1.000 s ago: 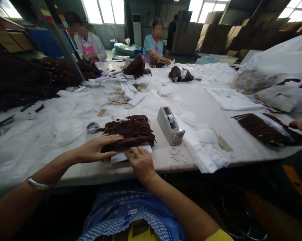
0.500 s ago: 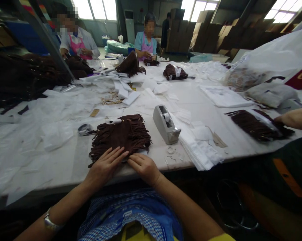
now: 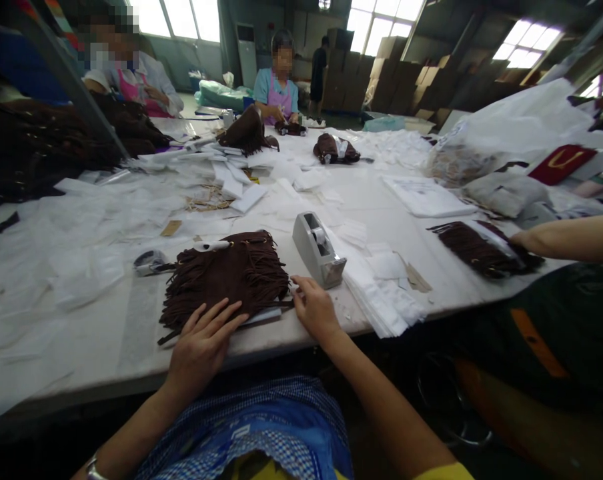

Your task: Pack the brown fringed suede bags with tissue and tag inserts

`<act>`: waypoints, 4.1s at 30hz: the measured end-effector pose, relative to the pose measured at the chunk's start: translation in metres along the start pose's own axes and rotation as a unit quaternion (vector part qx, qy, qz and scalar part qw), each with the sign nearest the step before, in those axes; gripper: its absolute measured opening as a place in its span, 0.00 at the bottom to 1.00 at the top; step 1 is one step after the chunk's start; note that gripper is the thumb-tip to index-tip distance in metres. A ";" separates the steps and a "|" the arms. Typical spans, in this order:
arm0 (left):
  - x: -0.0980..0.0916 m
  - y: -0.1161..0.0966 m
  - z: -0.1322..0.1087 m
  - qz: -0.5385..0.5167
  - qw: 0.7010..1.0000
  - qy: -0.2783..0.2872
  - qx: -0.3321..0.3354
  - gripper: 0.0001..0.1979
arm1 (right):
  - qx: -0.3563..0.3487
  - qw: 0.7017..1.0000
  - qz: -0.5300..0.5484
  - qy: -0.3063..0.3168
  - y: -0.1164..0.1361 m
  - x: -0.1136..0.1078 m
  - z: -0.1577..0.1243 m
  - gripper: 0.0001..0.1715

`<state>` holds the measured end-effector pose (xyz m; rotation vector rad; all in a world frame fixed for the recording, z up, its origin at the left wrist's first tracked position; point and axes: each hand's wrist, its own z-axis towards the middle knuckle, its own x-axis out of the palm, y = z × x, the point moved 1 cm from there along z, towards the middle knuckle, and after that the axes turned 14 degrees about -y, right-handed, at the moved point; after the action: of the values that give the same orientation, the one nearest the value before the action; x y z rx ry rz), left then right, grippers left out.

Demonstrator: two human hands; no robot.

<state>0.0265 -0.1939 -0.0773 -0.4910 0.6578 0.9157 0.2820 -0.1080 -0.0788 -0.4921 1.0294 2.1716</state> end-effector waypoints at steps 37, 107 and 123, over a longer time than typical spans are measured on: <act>-0.052 0.057 -0.027 0.055 0.967 -0.099 -0.228 0.13 | -0.237 0.970 -0.011 0.059 0.051 0.031 -0.031 0.25; -0.068 0.020 -0.051 0.065 0.995 -0.071 0.034 0.29 | -0.026 0.912 0.133 0.386 0.049 0.025 0.121 0.17; -0.085 0.075 -0.049 0.184 0.922 -0.162 -0.300 0.15 | -0.066 0.969 0.164 0.171 0.050 0.033 0.068 0.14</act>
<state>-0.0888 -0.2336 -0.0609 -0.7518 0.1491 1.5335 0.2204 -0.0636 -0.0293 -0.8324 1.2254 2.5171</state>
